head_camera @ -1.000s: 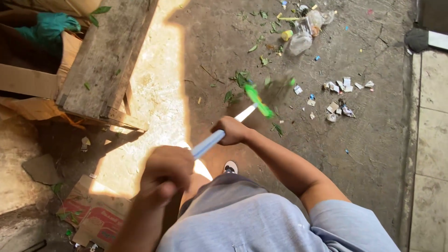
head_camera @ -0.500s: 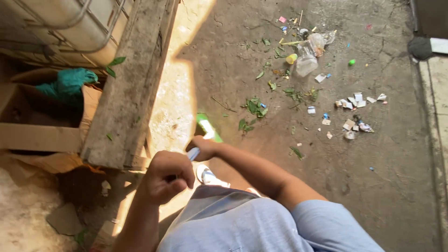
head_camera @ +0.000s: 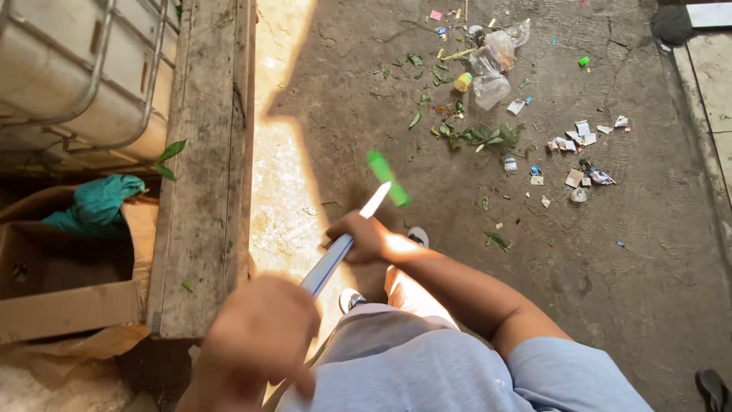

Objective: Sweeping trash and debris off a concrete floor using a broom.

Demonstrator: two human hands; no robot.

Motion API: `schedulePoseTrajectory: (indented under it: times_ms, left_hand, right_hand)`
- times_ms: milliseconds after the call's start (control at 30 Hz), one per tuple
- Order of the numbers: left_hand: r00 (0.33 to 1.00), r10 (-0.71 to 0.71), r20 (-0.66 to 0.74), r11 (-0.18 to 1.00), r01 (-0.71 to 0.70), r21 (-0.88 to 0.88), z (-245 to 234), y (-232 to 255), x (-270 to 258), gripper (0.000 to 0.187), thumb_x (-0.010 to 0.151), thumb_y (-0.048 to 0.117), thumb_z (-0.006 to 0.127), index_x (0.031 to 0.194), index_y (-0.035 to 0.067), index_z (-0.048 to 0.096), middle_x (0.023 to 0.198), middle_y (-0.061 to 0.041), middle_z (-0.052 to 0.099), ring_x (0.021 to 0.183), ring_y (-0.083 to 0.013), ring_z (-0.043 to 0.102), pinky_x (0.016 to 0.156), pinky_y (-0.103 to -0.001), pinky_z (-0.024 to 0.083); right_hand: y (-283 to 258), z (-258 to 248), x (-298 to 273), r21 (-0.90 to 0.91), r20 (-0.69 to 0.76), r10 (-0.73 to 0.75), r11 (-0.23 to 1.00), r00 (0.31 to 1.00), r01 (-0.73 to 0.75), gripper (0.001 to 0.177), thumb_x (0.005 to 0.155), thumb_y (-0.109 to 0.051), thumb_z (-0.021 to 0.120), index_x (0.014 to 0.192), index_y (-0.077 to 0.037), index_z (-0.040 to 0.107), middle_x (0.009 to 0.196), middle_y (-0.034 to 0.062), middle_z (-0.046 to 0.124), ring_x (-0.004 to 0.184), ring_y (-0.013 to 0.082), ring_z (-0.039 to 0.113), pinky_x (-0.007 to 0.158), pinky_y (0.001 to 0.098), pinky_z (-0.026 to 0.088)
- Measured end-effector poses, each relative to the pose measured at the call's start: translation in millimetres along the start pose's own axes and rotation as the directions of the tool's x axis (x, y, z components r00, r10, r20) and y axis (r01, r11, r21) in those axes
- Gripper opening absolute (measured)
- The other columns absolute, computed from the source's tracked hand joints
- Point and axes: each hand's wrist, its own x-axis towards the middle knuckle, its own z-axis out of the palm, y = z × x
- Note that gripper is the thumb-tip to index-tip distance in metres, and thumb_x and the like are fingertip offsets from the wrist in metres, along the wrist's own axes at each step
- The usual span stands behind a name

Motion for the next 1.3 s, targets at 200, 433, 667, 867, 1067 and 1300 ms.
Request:
schedulePoseTrajectory:
  times_ms: [200,433,667,867,1067,1300]
  left_hand:
    - [0.983,-0.051,0.176,0.987,0.023,0.159,-32.1,-55.7,81.0,0.037,0.096,0.044,0.068,0.076,0.012,0.067,0.06,0.003,0.048,0.058,-0.017,0.058,0.063,-0.032,0.045]
    - [0.953,-0.301,0.035,0.954,0.301,0.015,-49.8,-163.6,150.7,0.046,0.088,0.056,0.073,0.072,0.013,0.071,0.052,0.005,0.051,0.047,-0.0089,0.053,0.051,-0.027,0.038]
    - [0.97,-0.211,-0.124,0.969,0.191,-0.154,-87.7,-172.1,210.1,0.056,0.092,0.064,0.066,0.068,0.013,0.069,0.056,0.005,0.05,0.05,-0.01,0.051,0.05,-0.029,0.036]
    - [0.975,-0.218,0.03,0.969,0.213,0.124,-117.9,-129.5,243.5,0.038,0.097,0.041,0.069,0.071,0.014,0.064,0.059,0.002,0.051,0.06,-0.0153,0.058,0.06,-0.034,0.042]
    - [0.944,-0.298,0.138,0.954,0.295,0.043,-162.1,-212.2,249.4,0.042,0.089,0.047,0.078,0.075,0.011,0.062,0.06,0.003,0.051,0.057,-0.0108,0.056,0.056,-0.028,0.041]
    - [0.895,-0.43,-0.119,0.884,0.391,-0.257,-273.7,-312.0,174.7,0.062,0.089,0.065,0.073,0.073,0.006,0.065,0.061,0.001,0.052,0.056,-0.0098,0.047,0.053,-0.026,0.034]
  right_hand:
    - [50.2,32.3,74.8,0.188,0.174,-0.163,0.974,0.971,0.13,0.026,0.092,-0.024,0.069,0.077,-0.004,0.062,0.076,0.0181,0.065,0.07,0.0357,0.061,0.065,0.0428,0.046]
    - [156.4,-88.9,107.2,0.265,0.203,-0.15,0.96,0.968,0.093,0.031,0.065,-0.022,0.076,0.088,-0.001,0.071,0.082,0.0188,0.074,0.071,0.0321,0.07,0.066,0.0406,0.055]
    - [158.9,-194.2,109.0,-0.046,-0.007,0.23,0.972,0.973,-0.231,0.02,0.081,-0.022,0.068,0.074,-0.004,0.068,0.065,0.0154,0.064,0.06,0.0333,0.064,0.057,0.0425,0.05]
    - [114.9,-184.9,176.4,0.126,0.018,-0.114,0.986,0.993,0.111,0.014,0.078,-0.014,0.069,0.073,-0.003,0.061,0.068,0.0168,0.061,0.063,0.0349,0.061,0.059,0.041,0.048]
    - [200.3,-148.1,255.8,0.33,0.109,-0.195,0.932,0.975,0.15,0.022,0.09,-0.016,0.066,0.075,-0.004,0.057,0.073,0.0162,0.059,0.067,0.0336,0.057,0.065,0.041,0.047]
    - [289.8,-174.2,296.9,-0.044,-0.175,-0.023,0.999,0.984,0.016,0.022,0.072,-0.018,0.078,0.087,-0.003,0.073,0.081,0.0227,0.07,0.076,0.0378,0.071,0.063,0.0397,0.054]
